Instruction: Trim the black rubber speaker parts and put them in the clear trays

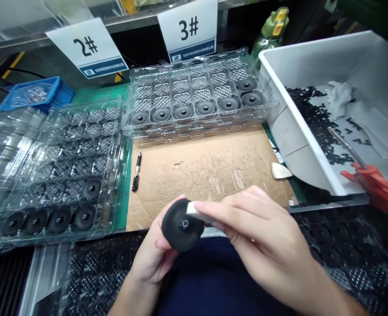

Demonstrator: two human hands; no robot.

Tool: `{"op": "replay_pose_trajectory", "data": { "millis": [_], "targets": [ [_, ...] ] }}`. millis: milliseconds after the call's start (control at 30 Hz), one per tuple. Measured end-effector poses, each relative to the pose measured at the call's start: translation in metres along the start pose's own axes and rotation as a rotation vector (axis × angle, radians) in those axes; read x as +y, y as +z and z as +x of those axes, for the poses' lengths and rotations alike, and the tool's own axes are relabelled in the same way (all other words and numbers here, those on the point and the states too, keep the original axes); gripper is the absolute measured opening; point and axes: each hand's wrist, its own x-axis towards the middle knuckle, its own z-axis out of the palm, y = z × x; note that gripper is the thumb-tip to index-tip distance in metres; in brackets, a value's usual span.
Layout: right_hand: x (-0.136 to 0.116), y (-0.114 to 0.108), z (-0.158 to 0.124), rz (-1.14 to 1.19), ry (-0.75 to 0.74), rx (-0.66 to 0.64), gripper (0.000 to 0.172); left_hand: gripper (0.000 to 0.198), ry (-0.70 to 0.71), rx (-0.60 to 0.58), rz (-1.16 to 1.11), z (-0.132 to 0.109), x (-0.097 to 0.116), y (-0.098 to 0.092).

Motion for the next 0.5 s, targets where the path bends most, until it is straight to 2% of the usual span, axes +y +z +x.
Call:
{"op": "replay_pose_trajectory", "data": {
  "millis": [67, 133, 200, 267, 367, 433, 500],
  "targets": [
    [0.003, 0.004, 0.002, 0.110, -0.081, 0.075, 0.039, 0.039, 0.022, -0.029, -0.030, 0.005, -0.005, -0.001],
    [0.015, 0.010, 0.004, 0.214, -0.048, 0.053, 0.034, 0.039, 0.045, -0.021, -0.077, 0.010, -0.009, -0.003],
    [0.037, 0.018, 0.000, 0.251, 0.122, 0.031, 0.028, 0.042, 0.055, 0.011, -0.132, 0.014, -0.011, -0.006],
    [0.065, 0.028, -0.011, 0.195, 0.296, 0.058, 0.024, 0.046, 0.042, 0.018, -0.167, 0.014, -0.011, -0.009],
    [0.099, 0.042, -0.031, 0.063, 0.397, 0.075, 0.024, 0.052, 0.018, 0.001, -0.156, 0.012, -0.008, -0.010],
    [0.103, 0.043, -0.038, 0.048, 0.403, 0.032, 0.023, 0.053, 0.011, -0.006, -0.143, 0.011, -0.008, -0.008],
    [0.090, 0.036, -0.033, 0.045, 0.415, 0.044, 0.025, 0.054, 0.011, -0.007, -0.135, 0.010, -0.009, -0.003]
  ]
}}
